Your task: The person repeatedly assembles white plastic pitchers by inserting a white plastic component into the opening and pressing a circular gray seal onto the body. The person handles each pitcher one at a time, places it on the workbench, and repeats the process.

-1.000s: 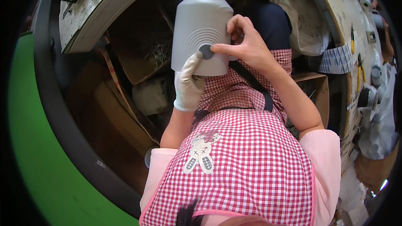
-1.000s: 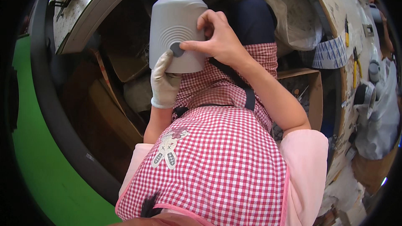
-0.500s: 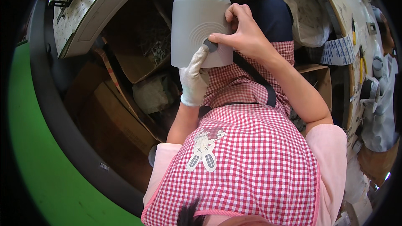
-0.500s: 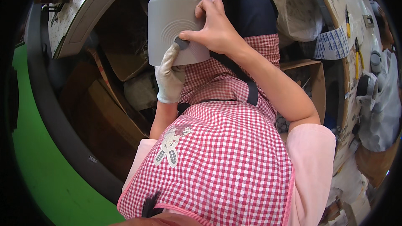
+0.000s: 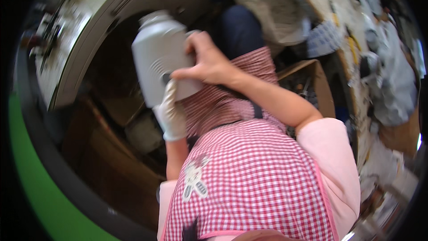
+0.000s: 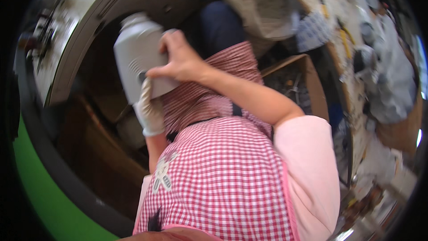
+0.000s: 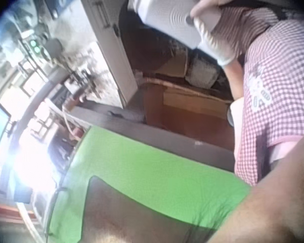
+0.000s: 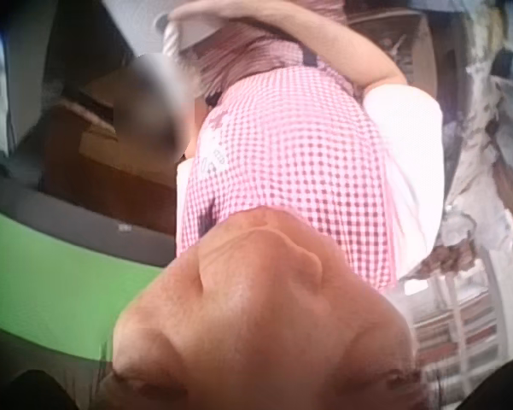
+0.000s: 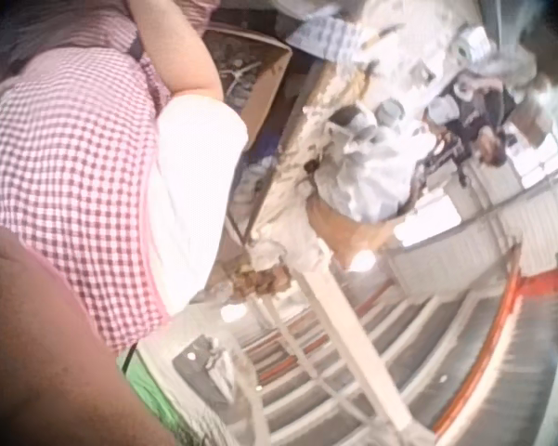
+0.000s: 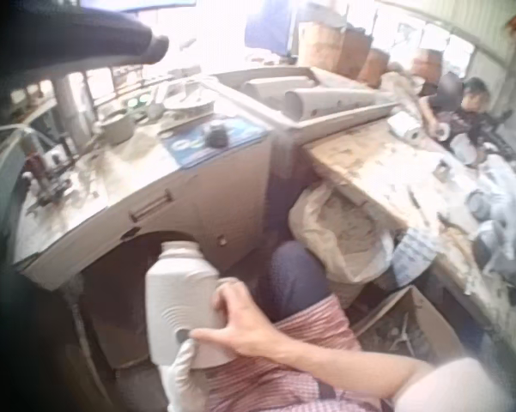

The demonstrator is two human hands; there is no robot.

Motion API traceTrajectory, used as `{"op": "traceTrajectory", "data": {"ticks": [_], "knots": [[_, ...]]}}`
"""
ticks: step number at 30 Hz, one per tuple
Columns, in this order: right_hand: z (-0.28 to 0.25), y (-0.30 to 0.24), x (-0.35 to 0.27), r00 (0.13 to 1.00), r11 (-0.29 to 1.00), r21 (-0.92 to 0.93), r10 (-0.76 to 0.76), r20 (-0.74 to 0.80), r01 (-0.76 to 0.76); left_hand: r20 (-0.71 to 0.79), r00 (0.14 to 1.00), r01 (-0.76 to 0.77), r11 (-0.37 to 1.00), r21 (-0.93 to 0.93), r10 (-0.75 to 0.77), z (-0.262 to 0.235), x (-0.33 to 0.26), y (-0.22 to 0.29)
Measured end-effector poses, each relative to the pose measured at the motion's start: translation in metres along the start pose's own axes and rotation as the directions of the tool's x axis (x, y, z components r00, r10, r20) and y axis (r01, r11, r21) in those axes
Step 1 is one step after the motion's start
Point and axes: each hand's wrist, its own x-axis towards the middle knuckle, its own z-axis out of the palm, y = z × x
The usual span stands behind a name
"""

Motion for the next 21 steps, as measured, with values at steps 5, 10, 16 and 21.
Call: {"op": "traceTrajectory", "data": {"ticks": [5, 10, 16, 21], "knots": [[-0.055, 0.008, 0.006, 0.988, 0.954, 0.264, 0.12, 0.101, -0.143, -0.014, 0.96, -0.261, 0.916, 0.305, 0.279, 0.04, 0.011, 0.018], [-0.287, 0.092, 0.03, 0.807, 0.755, -0.632, -0.256, -0.532, -0.177, -0.002, 0.959, -0.262, 0.891, 0.37, 0.283, 0.041, 0.018, 0.025], [-0.547, 0.268, -0.009, 0.898, 0.201, -0.877, 0.157, -0.412, -0.437, -0.002, 0.985, -0.174, 0.982, 0.073, 0.175, 0.002, 0.02, 0.032], [-0.523, 0.224, 0.024, 0.816, 0.682, -0.491, 0.288, -0.5, -0.542, -0.034, 0.989, 0.13, 0.966, -0.224, -0.141, 0.003, 0.006, 0.057]]}}
